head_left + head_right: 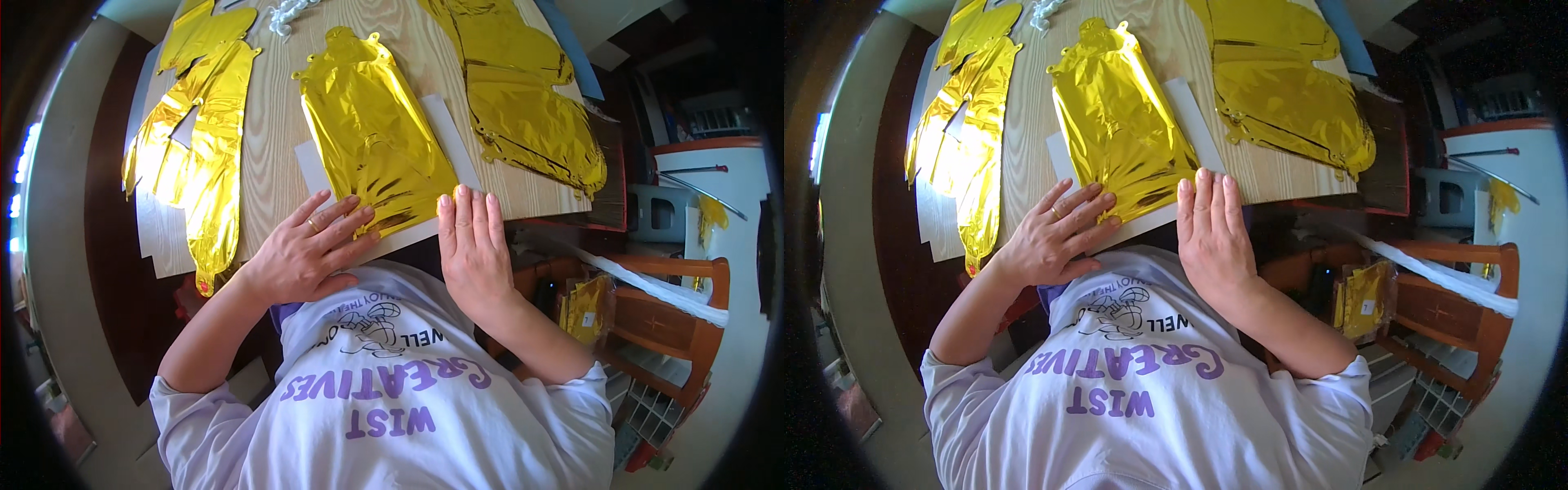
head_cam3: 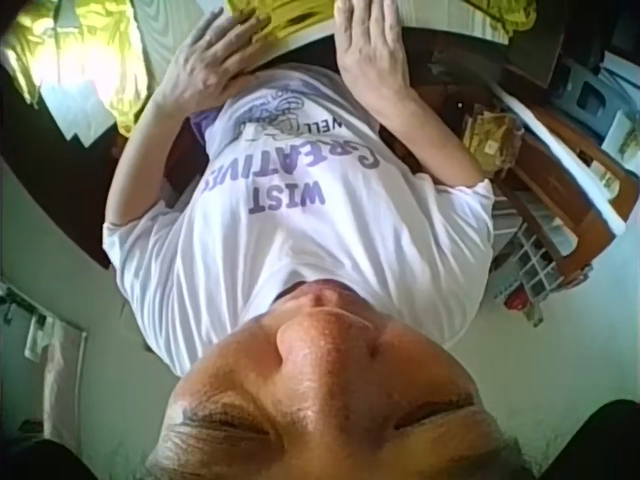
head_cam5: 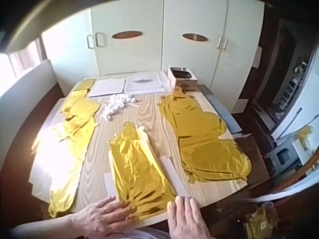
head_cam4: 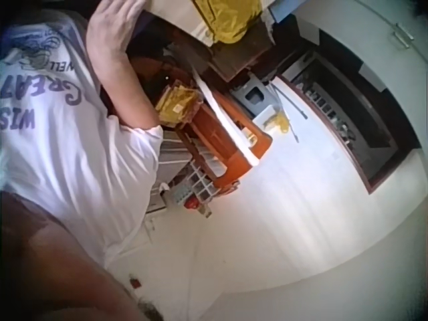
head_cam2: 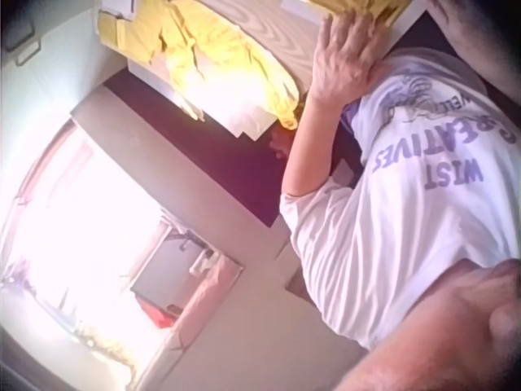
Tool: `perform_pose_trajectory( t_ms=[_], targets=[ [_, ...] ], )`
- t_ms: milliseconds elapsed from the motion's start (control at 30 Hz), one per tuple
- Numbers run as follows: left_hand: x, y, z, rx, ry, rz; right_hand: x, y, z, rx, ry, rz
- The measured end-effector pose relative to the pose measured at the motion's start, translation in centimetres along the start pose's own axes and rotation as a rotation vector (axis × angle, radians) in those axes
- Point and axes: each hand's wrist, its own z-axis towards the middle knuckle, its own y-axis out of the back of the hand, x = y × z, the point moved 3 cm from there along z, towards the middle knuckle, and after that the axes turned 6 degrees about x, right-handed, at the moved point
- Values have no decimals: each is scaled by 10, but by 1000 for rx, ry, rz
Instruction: Folding gold-colored foil balloons and placing them on cardboard inserts.
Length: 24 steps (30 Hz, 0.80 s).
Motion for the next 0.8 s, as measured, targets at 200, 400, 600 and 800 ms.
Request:
perform_pose_trajectory(
  t_ms=[200,400,600,800],
  targets=[
    [4,-7,-22,-95,-14,-29,1,-3,0,-44,-1,26],
    [0,6,-13,-238,-41,-92,2,-1,1,-22,-5,-6],
    [-6,-4,15,-231,-86,-135,0,2,0,22,13,-20],
    [-3,-7,12,-263,-105,-164,-3,15,3,23,-47,118]
  ],
)
